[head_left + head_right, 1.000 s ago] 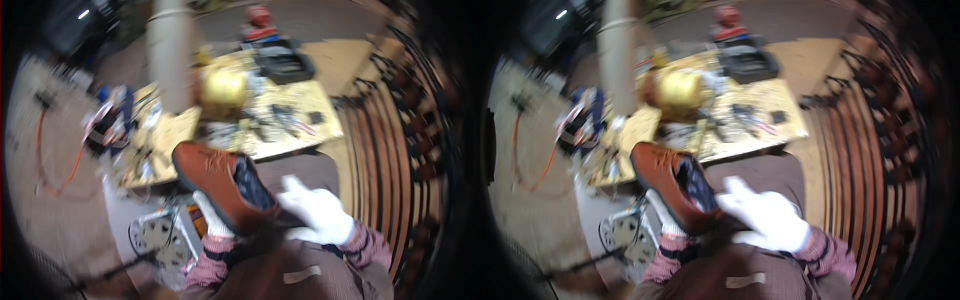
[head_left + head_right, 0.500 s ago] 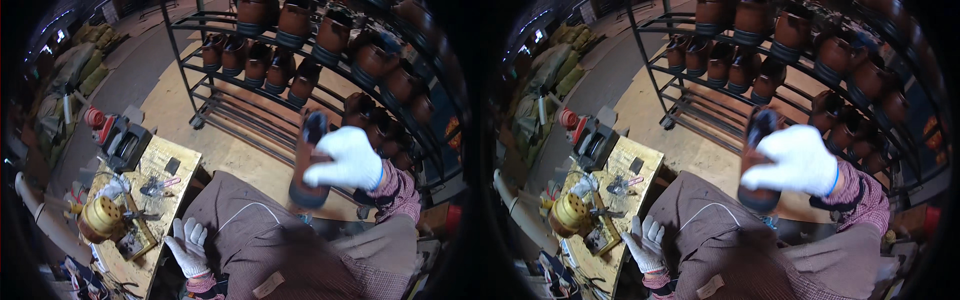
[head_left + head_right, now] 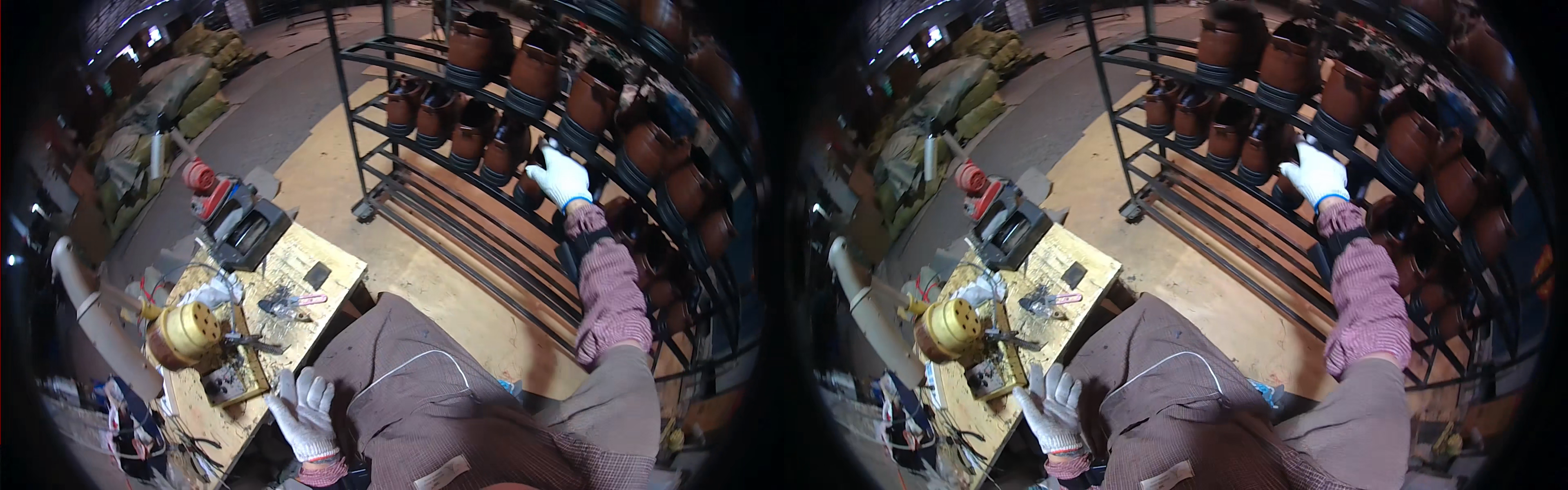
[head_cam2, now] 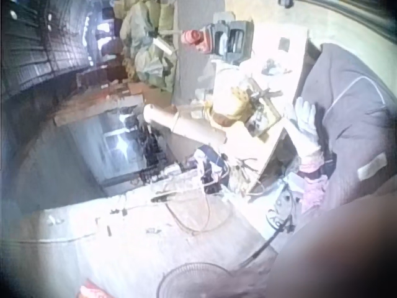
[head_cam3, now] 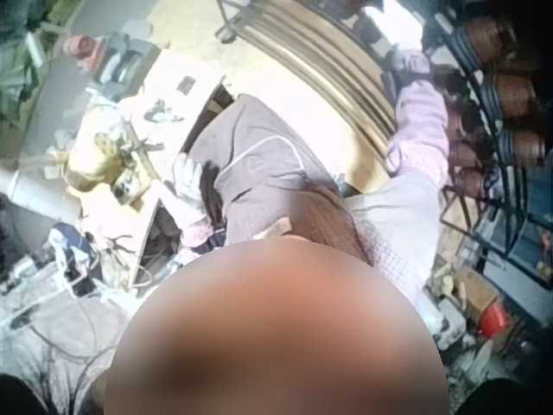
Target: The recorder prepares their hands with gloves and tape before inspecting and polishing the edges of leather shoe soles in a factory.
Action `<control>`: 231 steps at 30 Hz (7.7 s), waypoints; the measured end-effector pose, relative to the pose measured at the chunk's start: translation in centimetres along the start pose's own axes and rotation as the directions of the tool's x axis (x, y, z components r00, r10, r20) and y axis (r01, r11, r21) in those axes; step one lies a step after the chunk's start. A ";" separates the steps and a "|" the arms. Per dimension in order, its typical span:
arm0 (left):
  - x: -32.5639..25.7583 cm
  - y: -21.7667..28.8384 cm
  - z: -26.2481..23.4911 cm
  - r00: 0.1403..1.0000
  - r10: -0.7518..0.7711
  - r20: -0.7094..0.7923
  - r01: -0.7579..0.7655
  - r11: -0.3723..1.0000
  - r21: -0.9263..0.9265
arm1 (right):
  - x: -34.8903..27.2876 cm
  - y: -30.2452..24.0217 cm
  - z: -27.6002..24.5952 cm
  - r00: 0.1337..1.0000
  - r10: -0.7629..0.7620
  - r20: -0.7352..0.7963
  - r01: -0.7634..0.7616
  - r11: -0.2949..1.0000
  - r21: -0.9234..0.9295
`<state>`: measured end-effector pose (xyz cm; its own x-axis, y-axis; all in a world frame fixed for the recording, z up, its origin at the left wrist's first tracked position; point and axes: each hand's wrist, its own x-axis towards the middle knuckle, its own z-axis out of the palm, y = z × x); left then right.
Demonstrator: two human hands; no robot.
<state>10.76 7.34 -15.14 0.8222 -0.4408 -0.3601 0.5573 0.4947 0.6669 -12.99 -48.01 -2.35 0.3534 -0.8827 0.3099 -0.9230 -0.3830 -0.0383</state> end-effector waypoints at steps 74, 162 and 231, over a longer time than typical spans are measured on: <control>2.5 17.9 -4.6 0.406 0.775 -0.484 -0.638 0.620 0.457 | -24.5 -20.9 2.8 0.231 -0.973 -0.007 0.809 0.188 0.557; -4.0 0.9 -10.0 0.905 -0.425 0.022 0.397 0.825 -0.402 | -25.0 -38.4 1.6 0.142 -0.947 0.288 -0.685 0.116 0.720; -7.8 4.0 -9.3 0.974 0.215 0.067 -0.204 0.968 -0.148 | -27.9 -32.0 2.1 0.357 -0.863 -0.356 0.630 -0.059 0.775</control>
<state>7.69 19.71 -15.70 0.9132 -0.3733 -0.1633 0.3889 0.6791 0.6226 6.97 -11.73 -11.75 0.8687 0.1128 0.4823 0.3956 -0.7441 -0.5384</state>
